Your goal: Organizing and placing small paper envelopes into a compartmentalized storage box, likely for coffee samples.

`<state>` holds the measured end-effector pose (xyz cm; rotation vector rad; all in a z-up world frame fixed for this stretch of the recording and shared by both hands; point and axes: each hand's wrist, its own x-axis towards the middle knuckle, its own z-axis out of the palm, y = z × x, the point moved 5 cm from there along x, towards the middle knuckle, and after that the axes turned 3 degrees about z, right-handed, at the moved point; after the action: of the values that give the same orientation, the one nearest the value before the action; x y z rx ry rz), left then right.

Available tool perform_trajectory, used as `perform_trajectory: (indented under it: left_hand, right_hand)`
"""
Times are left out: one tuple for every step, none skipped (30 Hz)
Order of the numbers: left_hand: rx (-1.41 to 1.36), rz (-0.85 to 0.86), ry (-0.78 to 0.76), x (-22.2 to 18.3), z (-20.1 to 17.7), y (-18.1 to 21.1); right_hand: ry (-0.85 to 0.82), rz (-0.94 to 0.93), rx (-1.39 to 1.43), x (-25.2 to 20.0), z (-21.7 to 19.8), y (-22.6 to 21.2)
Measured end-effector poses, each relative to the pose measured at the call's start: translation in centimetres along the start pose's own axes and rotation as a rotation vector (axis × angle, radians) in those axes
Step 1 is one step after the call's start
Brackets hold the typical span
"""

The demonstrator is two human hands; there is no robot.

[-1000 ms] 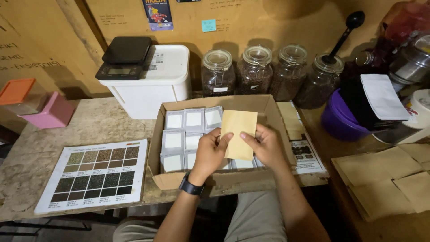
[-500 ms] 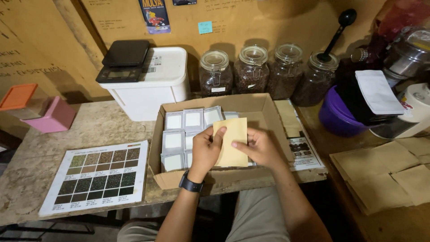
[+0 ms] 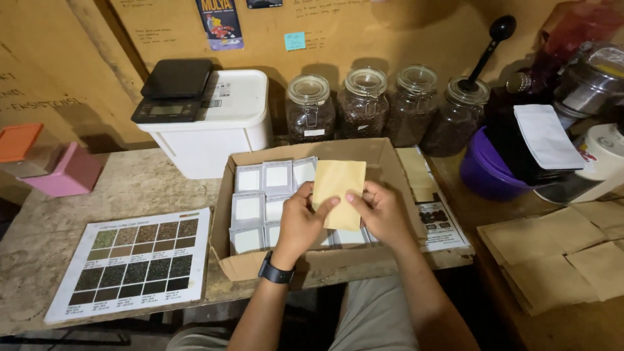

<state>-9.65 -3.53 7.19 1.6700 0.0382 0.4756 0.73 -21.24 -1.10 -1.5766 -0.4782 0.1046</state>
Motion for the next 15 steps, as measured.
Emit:
perform_trajectory:
  left_hand:
    - [-0.001,-0.001,-0.004,0.2,0.0,-0.4]
    - [-0.008,0.001,0.016,0.4,-0.2,-0.8]
    - [-0.016,0.003,0.036,0.6,-0.3,-1.2]
    - [-0.016,0.003,0.035,0.6,-0.4,-1.2]
    - [-0.003,0.005,0.030,0.6,-0.4,-1.3]
    - [0.009,0.005,0.027,0.5,-0.4,-1.4]
    - [0.008,0.002,0.027,0.4,-0.3,-1.1]
    - [-0.010,0.004,0.000,0.3,-0.2,-0.8]
    - [-0.029,0.005,-0.027,0.1,0.0,-0.4]
    - [-0.028,0.006,-0.026,0.2,-0.1,0.0]
    - [-0.026,0.009,-0.061,0.3,0.0,0.3]
    - [-0.025,0.011,-0.099,0.3,0.1,0.7]
    - [-0.024,0.010,-0.099,0.3,0.2,1.0]
    - [-0.007,0.029,-0.107,0.3,0.4,1.5]
    - [0.010,0.049,-0.115,0.3,0.6,1.9]
  right_hand:
    - [0.004,0.001,0.000,-0.3,0.7,-2.0]
    - [-0.092,0.029,0.030,-0.5,1.9,-4.0]
    - [-0.187,0.056,0.060,-0.9,3.1,-5.9]
    - [-0.186,0.056,0.060,-0.9,3.1,-6.0]
    - [-0.169,0.061,0.049,-0.9,3.0,-6.0]
    - [-0.153,0.069,0.037,-1.0,2.8,-6.0]
    - [-0.153,0.072,0.037,-0.4,1.7,-3.4]
    - [-0.105,0.072,0.030,0.3,0.4,-0.9]
    - [-0.056,0.073,0.022,1.0,-0.9,1.6]
    - [-0.058,0.073,0.023,1.2,-0.9,1.9]
    - [-0.014,0.034,0.009,1.4,-1.1,1.9]
    - [0.033,-0.003,-0.004,1.4,-1.4,2.0]
    - [0.033,-0.002,-0.003,0.8,-0.5,-0.1]
    - [0.068,-0.034,0.002,0.2,0.2,-2.4]
    - [0.104,-0.067,0.007,-0.5,0.9,-4.6]
